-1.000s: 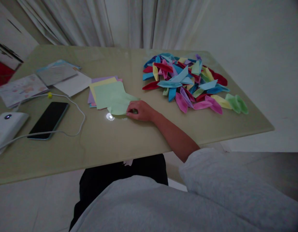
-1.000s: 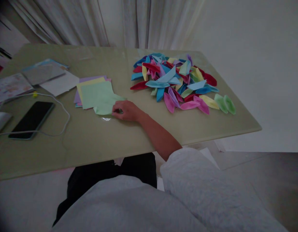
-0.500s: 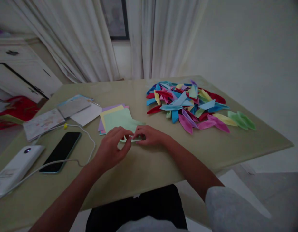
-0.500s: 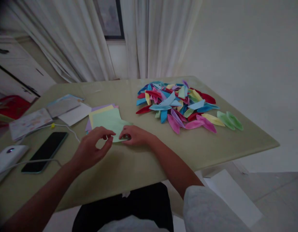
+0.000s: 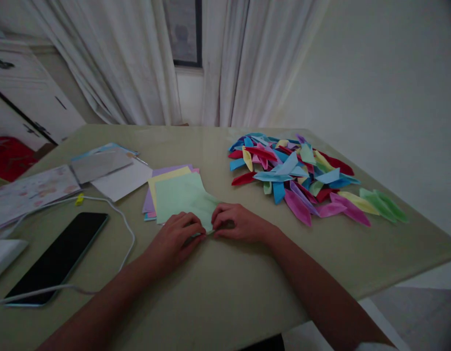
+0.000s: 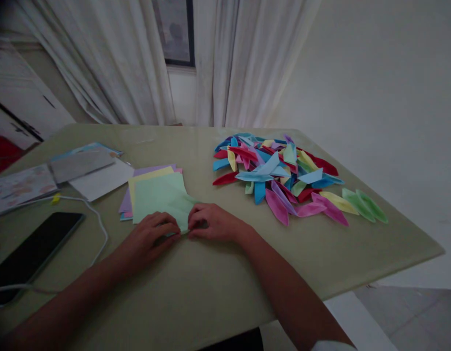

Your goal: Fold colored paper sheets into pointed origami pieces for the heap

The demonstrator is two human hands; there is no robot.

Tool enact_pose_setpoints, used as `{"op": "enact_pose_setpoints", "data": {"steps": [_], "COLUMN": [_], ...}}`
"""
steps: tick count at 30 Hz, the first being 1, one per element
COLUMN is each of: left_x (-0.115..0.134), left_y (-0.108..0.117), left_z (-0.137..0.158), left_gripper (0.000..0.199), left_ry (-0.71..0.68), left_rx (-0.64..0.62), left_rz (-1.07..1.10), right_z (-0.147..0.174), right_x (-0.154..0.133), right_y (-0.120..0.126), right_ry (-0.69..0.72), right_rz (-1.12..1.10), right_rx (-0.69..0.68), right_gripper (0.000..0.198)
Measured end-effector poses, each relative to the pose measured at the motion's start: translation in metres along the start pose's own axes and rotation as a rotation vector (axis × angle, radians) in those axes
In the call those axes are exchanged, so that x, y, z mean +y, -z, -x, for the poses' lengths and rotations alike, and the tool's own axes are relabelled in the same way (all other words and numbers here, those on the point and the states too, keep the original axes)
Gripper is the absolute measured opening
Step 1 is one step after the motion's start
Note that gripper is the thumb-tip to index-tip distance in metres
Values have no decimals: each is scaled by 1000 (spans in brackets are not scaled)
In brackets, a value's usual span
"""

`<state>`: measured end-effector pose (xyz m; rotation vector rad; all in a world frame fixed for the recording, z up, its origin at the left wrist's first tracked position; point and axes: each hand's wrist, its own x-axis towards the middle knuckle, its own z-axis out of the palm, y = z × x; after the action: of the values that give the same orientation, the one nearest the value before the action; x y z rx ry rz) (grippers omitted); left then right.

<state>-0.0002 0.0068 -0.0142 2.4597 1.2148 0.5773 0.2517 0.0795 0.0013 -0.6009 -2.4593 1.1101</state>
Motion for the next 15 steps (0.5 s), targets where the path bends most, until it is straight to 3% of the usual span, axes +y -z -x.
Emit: {"op": "enact_pose_setpoints", "data": {"steps": [15], "left_x": [-2], "left_y": [-3], "left_z": [1], "left_gripper": [13], "left_ry": [69], "left_rx": [24], "left_rz": [53], "right_z": [-3], "right_x": [-14], "right_y": [-13], "right_ry": [-127], "right_rz": [126], "right_rx": [64], "right_gripper": [8]}}
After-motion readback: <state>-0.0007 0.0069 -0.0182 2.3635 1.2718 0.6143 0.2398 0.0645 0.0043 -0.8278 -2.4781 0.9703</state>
